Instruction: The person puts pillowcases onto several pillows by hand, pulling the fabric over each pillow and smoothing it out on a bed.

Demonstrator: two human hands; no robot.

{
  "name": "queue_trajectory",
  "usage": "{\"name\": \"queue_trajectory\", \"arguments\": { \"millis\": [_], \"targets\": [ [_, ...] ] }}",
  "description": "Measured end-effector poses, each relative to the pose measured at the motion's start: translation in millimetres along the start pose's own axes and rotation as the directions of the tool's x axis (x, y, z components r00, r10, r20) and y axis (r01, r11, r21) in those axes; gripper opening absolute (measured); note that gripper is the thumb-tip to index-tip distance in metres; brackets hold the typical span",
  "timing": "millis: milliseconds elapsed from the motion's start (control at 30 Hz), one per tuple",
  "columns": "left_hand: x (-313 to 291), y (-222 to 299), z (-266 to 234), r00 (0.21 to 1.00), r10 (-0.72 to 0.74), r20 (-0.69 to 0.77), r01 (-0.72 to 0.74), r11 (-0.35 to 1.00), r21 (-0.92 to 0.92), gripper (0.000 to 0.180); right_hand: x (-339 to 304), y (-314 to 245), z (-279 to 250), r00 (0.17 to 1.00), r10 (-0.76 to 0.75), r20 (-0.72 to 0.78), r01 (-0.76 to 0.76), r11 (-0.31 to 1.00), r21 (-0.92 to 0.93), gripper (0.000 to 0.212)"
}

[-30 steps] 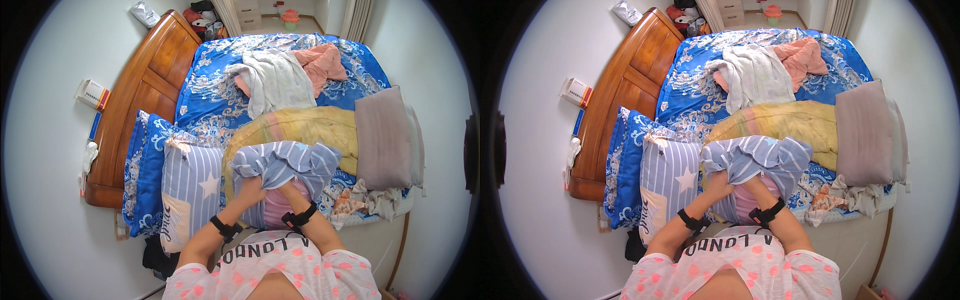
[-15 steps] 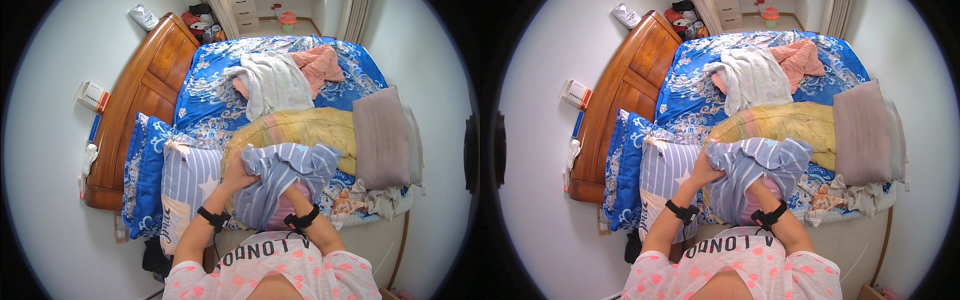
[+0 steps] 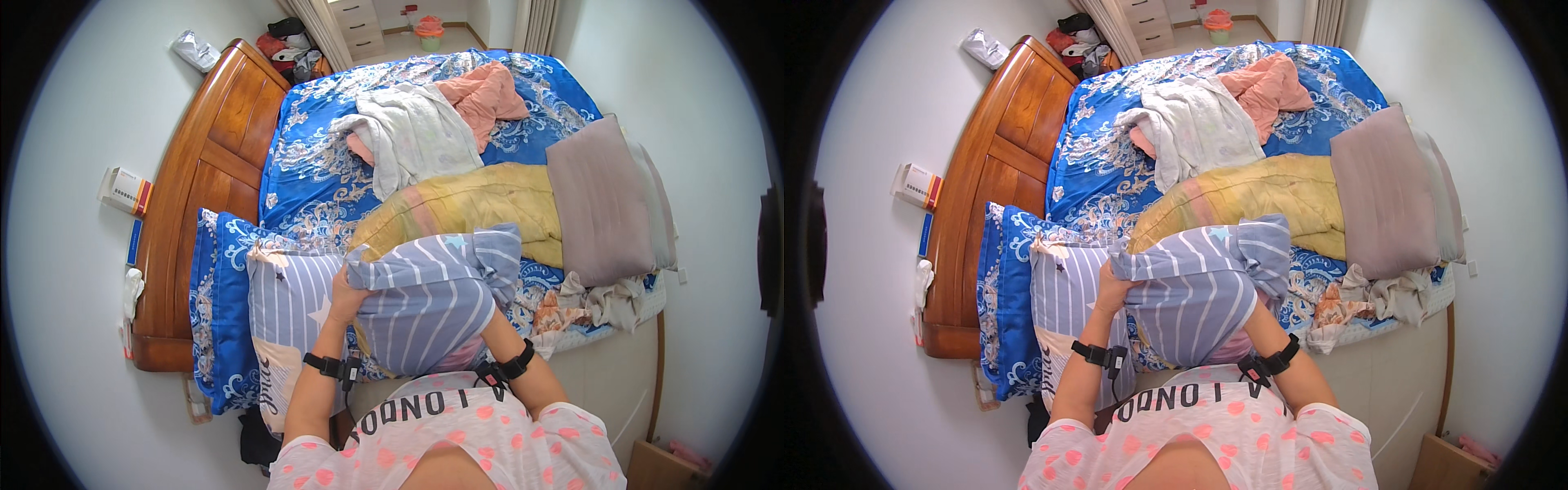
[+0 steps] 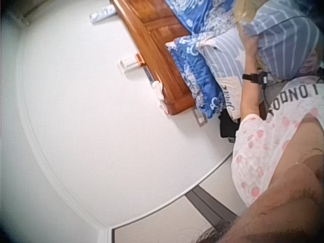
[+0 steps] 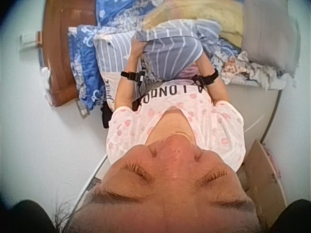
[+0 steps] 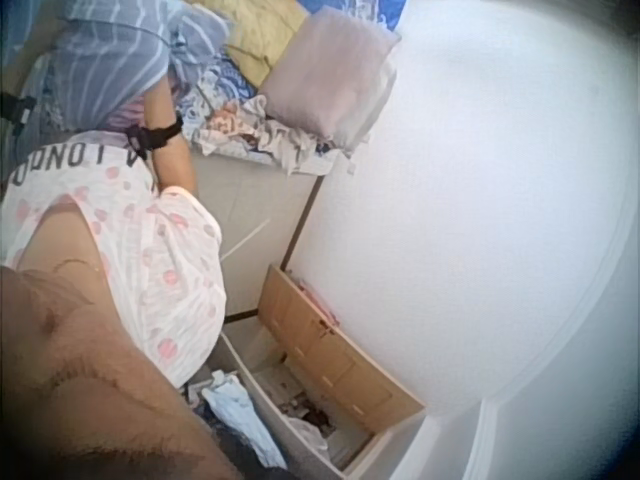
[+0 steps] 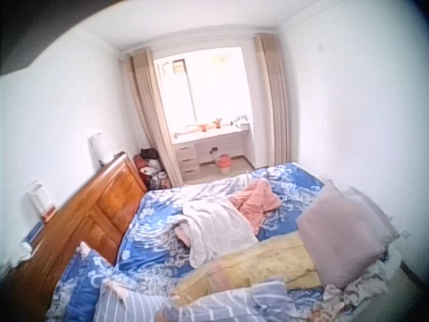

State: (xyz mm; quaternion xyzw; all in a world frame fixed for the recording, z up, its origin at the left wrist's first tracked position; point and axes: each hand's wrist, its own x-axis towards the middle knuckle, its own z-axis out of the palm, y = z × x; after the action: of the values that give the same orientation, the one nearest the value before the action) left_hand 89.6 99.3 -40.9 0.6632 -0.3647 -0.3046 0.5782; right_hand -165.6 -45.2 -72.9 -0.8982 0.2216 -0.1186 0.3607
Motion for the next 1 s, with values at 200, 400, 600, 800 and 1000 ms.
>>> {"name": "queue_trajectory", "arguments": {
  "millis": [200,400,600,800,1000],
  "targets": [
    [-6.0,-1.9,-15.7,0.985,-0.089,0.145,0.138,0.918,-0.373,0.047,-47.4,10.9,-32.5,1.0,-0.003,0.017,-0.003,0.931,0.365,0.038],
    [-21.1,-2.7,-39.2,0.952,-0.187,0.24,0.268,0.89,-0.369,0.055,-42.7,-29.6,-103.3,0.895,0.364,0.256,-0.436,0.6,0.671,0.023],
    [-38.4,-21.3,-44.6,0.961,-0.213,0.178,0.277,0.788,-0.55,0.067,-45.4,-0.5,-104.5,0.822,0.464,-0.331,0.105,0.448,0.888,0.019],
    [-44.3,-24.5,-44.4,0.944,-0.26,0.204,0.33,0.706,-0.627,0.074,2.8,24.5,-101.5,0.789,0.364,-0.495,0.001,0.805,0.593,0.051],
    [-32.6,-7.8,-54.3,0.965,-0.215,-0.15,0.201,0.974,-0.105,0.059,3.9,26.0,-83.6,0.862,0.473,-0.185,-0.225,0.683,0.694,0.035]
  ]
}}
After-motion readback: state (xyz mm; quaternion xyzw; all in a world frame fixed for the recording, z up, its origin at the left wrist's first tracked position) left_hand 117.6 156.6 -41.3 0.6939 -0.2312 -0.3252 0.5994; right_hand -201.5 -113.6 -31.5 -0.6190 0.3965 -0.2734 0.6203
